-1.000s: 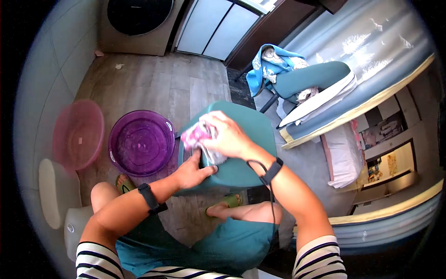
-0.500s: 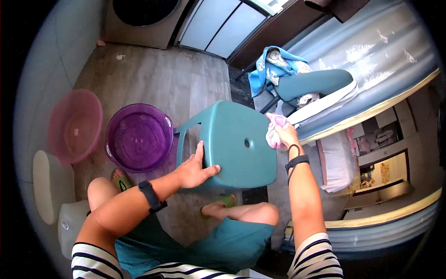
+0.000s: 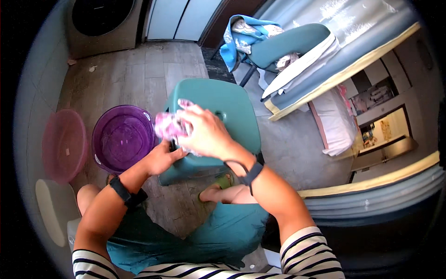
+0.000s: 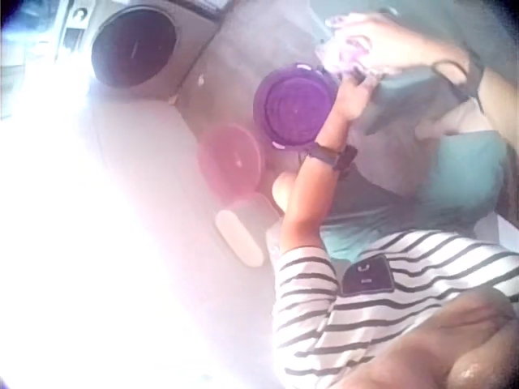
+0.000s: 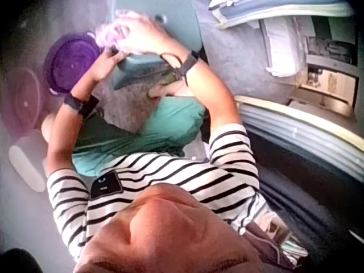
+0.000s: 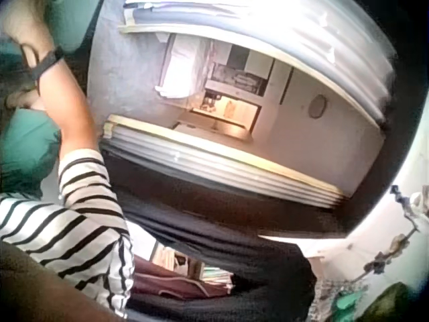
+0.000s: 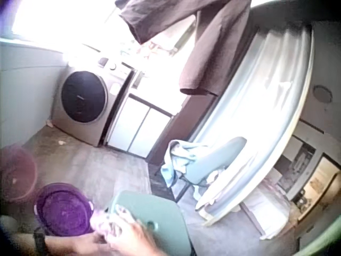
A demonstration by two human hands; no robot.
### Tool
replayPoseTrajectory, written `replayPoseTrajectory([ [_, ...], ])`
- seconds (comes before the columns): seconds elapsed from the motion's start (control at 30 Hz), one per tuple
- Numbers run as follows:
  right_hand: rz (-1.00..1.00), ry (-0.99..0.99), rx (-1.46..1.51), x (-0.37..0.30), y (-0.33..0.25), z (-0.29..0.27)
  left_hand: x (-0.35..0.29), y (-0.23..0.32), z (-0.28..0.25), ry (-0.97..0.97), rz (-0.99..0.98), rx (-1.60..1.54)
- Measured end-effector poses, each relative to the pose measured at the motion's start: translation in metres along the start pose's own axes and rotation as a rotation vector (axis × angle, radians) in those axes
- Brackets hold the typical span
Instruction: The person wipes a plastic stool with a cloth, rotating it to clean all sides and the underside. They then unscrew the cap from a large plastic bottle and pour liquid into the cap.
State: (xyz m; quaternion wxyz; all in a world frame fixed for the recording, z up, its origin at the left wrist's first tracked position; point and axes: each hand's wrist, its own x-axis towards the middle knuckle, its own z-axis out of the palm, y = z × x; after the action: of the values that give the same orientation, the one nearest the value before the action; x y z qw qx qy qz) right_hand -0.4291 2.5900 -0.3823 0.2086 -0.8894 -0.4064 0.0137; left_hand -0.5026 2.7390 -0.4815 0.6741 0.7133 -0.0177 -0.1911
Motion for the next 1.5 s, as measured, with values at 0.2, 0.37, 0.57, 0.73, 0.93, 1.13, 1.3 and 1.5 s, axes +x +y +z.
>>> replayPoseTrajectory([
  [0.2,0.179,0.022,-0.021,-0.078,0.056,-0.046,-0.009,0.015,0.008,0.056,0.06,-0.114],
  [0.37,0.553,0.169,-0.257,-0.052,0.129,-0.066,-0.004,0.02,0.01,0.023,0.019,-0.11],
  [0.57,0.33,0.164,-0.12,-0.011,0.059,-0.028,-0.012,0.018,0.007,0.017,0.076,-0.11],
  [0.73,-0.089,0.009,-0.031,-0.05,0.029,-0.02,-0.009,0.01,0.001,0.014,0.068,-0.06],
  [0.93,0.155,-0.003,-0.074,-0.103,0.063,-0.065,-0.01,0.018,-0.004,-0.042,0.032,0.035],
  [1.13,0.364,0.135,-0.136,-0.068,0.061,-0.04,-0.004,0.017,-0.002,-0.05,0.01,0.081],
  [1.3,0.022,0.101,-0.039,-0.059,-0.015,-0.007,-0.001,-0.006,-0.014,-0.071,0.076,-0.126],
  [1.5,0.27,0.197,-0.056,-0.097,0.063,-0.034,-0.006,0.018,-0.002,0.061,-0.062,-0.062],
])
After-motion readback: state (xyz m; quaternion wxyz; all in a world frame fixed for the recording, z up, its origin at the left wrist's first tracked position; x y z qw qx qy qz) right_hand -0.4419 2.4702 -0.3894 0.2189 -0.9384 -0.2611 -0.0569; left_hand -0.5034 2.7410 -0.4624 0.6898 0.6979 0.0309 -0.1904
